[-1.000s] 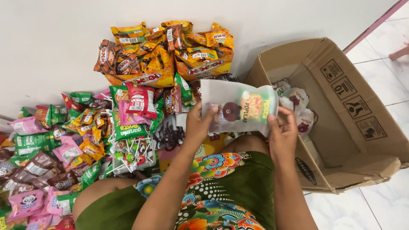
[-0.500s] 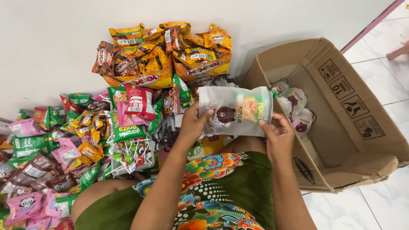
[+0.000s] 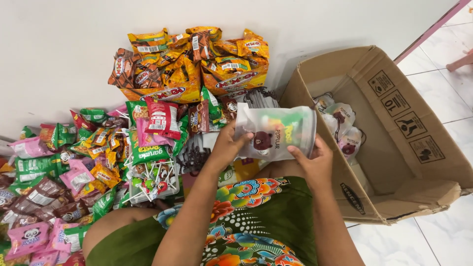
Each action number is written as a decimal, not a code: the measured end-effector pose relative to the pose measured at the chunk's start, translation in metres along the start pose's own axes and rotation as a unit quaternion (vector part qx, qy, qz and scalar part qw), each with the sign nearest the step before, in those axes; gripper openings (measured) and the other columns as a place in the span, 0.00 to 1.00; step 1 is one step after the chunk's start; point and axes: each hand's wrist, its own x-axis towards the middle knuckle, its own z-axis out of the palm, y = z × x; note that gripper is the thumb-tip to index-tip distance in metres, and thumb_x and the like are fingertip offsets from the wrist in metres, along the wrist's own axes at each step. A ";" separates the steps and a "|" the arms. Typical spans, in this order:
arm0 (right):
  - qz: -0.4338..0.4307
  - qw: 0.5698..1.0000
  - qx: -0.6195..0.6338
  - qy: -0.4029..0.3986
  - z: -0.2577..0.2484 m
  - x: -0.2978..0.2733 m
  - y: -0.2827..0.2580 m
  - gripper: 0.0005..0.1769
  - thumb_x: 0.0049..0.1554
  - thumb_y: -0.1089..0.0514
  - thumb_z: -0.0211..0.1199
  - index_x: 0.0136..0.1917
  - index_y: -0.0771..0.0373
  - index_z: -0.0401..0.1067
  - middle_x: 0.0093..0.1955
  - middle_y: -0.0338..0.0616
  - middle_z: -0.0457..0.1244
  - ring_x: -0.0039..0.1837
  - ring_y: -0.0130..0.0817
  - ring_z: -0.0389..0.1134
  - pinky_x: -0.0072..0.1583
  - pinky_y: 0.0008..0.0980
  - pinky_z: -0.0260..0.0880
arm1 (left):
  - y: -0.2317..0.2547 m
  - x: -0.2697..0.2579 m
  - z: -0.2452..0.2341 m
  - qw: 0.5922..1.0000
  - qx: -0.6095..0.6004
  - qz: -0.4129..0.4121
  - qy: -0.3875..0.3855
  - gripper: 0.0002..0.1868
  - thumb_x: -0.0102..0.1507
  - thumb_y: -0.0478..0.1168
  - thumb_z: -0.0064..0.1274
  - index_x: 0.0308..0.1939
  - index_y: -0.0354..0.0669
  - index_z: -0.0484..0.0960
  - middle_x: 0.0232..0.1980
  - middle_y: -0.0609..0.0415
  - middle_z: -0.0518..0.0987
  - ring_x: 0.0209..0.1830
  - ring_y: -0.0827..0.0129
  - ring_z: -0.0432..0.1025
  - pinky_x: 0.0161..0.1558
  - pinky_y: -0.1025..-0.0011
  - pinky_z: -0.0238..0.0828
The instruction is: Packing individual snack packets into small white bags and then placing the filled bags into a cardboard box.
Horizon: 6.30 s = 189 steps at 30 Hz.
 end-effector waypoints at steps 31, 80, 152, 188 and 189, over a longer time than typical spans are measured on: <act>0.098 0.980 -0.050 -0.165 0.022 0.005 -0.021 0.03 0.52 0.67 0.72 0.39 0.61 0.80 0.35 0.32 0.66 0.41 0.23 0.61 0.45 0.27 0.68 | 0.064 -0.014 0.002 0.994 -0.020 -0.060 0.084 0.43 0.53 0.40 0.71 0.72 0.44 0.70 0.52 0.44 0.81 0.50 0.59 0.75 0.60 0.61 0.71; -0.266 0.910 -0.301 -0.099 0.081 0.192 0.008 0.28 0.56 0.59 0.73 0.69 0.53 0.73 0.62 0.46 0.68 0.64 0.49 0.68 0.68 0.47 0.63 | -0.073 -0.008 0.012 0.811 0.550 0.159 0.119 0.49 0.63 0.58 0.59 0.81 0.45 0.54 0.80 0.39 0.57 0.78 0.45 0.53 0.73 0.46 0.48; -0.526 0.723 -0.291 -0.340 0.278 -0.077 0.024 0.04 0.57 0.63 0.65 0.44 0.53 0.75 0.48 0.35 0.63 0.42 0.34 0.65 0.42 0.31 0.64 | -0.014 -0.164 -0.178 0.804 0.483 0.215 0.273 0.25 0.59 0.20 0.48 0.59 0.40 0.81 0.58 0.42 0.74 0.57 0.44 0.72 0.49 0.52 0.75; -0.059 0.989 -0.137 -0.001 0.010 0.128 0.036 0.10 0.61 0.70 0.66 0.56 0.63 0.76 0.42 0.50 0.71 0.40 0.37 0.74 0.40 0.30 0.79 | -0.037 -0.094 -0.049 0.832 0.487 0.245 0.106 0.22 0.58 0.32 0.53 0.56 0.53 0.81 0.59 0.52 0.78 0.56 0.53 0.76 0.54 0.58 0.72; 0.006 0.988 -0.151 -0.034 0.014 0.129 0.035 0.13 0.60 0.70 0.65 0.56 0.58 0.76 0.42 0.49 0.71 0.41 0.37 0.75 0.40 0.30 0.80 | -0.036 -0.087 -0.037 0.847 0.476 0.228 0.059 0.23 0.59 0.32 0.53 0.58 0.49 0.81 0.61 0.46 0.77 0.59 0.46 0.74 0.56 0.54 0.72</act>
